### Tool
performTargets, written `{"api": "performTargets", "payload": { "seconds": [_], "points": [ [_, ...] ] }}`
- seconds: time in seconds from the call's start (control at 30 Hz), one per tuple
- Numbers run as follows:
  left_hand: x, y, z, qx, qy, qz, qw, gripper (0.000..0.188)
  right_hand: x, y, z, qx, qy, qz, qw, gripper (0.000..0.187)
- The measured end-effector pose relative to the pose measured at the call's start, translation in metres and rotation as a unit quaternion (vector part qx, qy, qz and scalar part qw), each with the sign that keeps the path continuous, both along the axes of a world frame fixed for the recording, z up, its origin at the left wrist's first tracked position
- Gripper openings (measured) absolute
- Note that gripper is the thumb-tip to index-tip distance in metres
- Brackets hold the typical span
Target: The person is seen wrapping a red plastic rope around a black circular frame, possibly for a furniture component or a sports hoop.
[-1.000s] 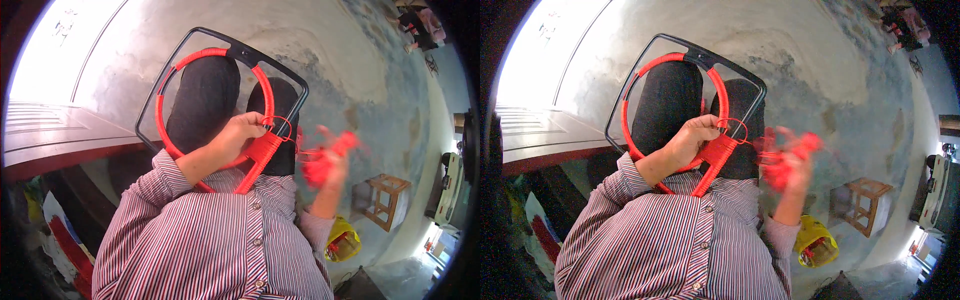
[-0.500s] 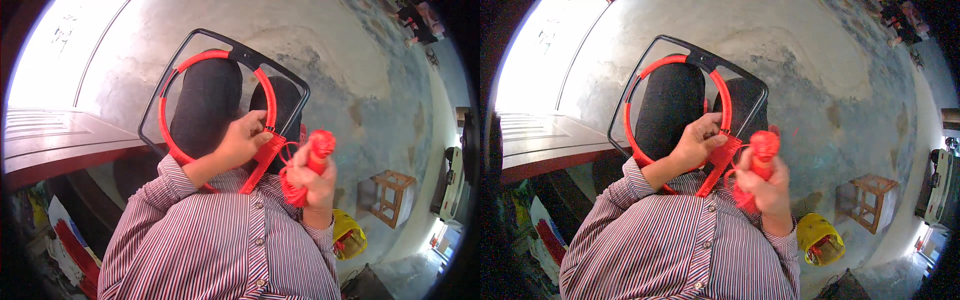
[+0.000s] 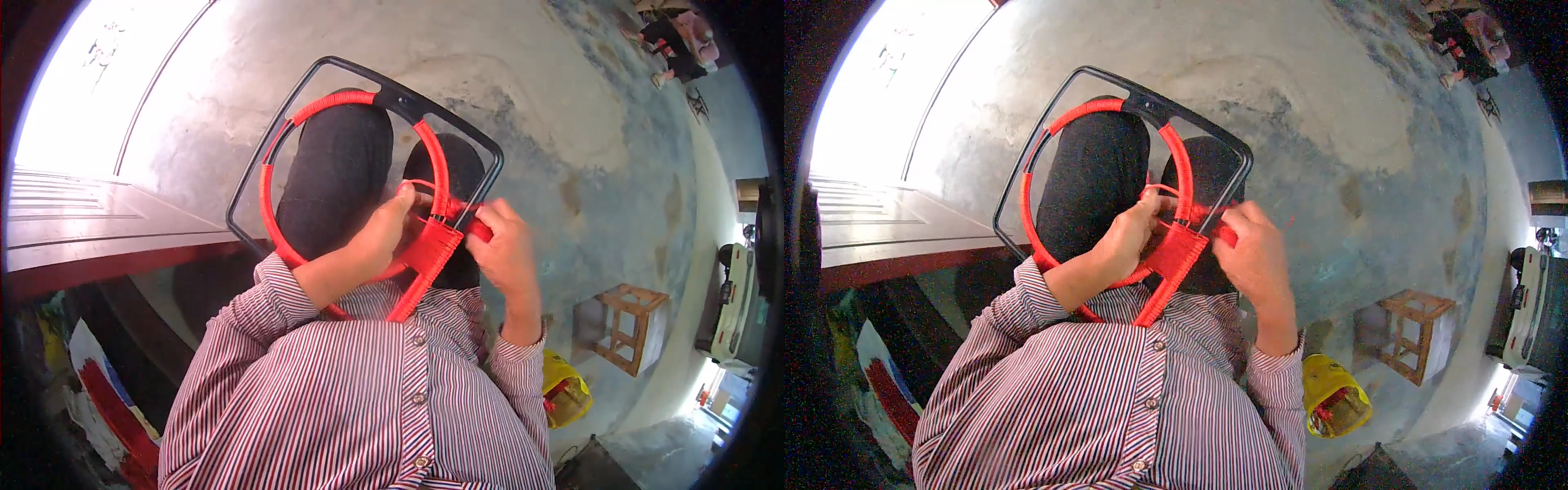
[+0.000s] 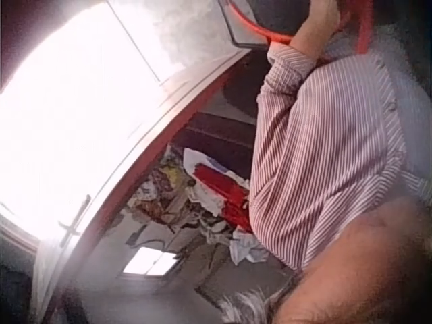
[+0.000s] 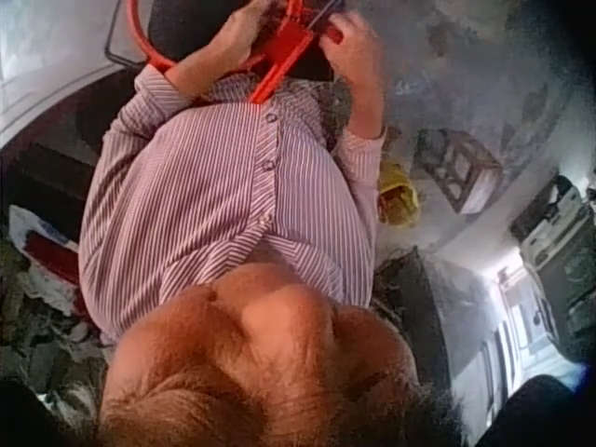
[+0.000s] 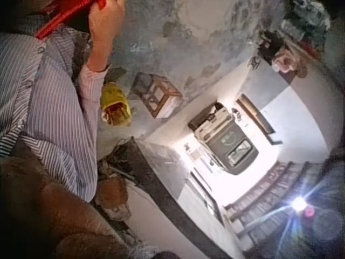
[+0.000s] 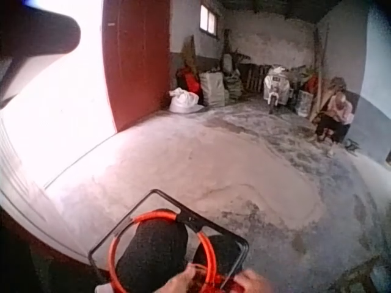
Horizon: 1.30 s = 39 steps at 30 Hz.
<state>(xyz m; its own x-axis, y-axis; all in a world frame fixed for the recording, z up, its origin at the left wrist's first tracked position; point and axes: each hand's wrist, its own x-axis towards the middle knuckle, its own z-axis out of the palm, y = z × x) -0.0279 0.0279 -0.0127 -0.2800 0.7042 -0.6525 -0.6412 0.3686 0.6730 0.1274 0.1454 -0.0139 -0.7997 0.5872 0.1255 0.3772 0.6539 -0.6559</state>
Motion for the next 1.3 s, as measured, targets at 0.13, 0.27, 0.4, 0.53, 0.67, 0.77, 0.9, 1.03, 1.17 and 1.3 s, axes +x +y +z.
{"api": "performTargets", "payload": {
  "seconds": [0.13,0.27,0.4,0.53,0.67,0.77,0.9,1.03,1.17,1.3],
  "points": [
    [0.004,0.005,-0.004,0.082,-0.052,0.028,0.995,0.037,0.002,-0.012,-0.022,-0.422,0.221,-0.056,0.878,0.021],
    [0.001,-0.007,-0.014,0.093,0.011,0.097,0.991,0.029,0.01,-0.004,-0.013,-0.308,0.21,-0.144,0.917,0.023],
    [0.009,-0.017,-0.001,0.15,0.399,0.043,0.903,0.02,-0.016,-0.03,0.003,-0.093,0.167,-0.122,0.974,0.03],
    [0.013,-0.02,0.001,0.309,0.616,-0.027,0.724,0.009,-0.021,-0.035,-0.005,0.044,0.154,-0.023,0.987,0.048],
    [0.011,-0.021,-0.009,0.277,0.484,-0.026,0.829,0.016,-0.014,-0.028,0.003,0.063,0.093,-0.022,0.993,0.04],
    [0.005,-0.019,-0.015,0.366,0.527,0.01,0.767,0.018,-0.009,-0.021,0.015,0.133,0.084,-0.101,0.982,0.032],
    [0.005,-0.021,-0.014,0.368,0.498,0.005,0.785,0.02,-0.009,-0.015,0.016,0.134,0.111,-0.08,0.981,0.03],
    [0.005,-0.019,-0.017,0.384,0.478,0.014,0.79,0.022,-0.031,-0.022,0.007,0.085,0.108,0.025,0.99,0.041],
    [0.007,-0.017,-0.017,0.375,0.468,0.035,0.799,0.021,-0.031,-0.014,-0.017,0.047,0.164,0.047,0.984,0.045],
    [0.002,-0.022,-0.02,0.281,0.379,0.055,0.88,0.014,0.0,-0.008,0.003,-0.338,0.355,-0.071,0.869,0.031]
  ]
}}
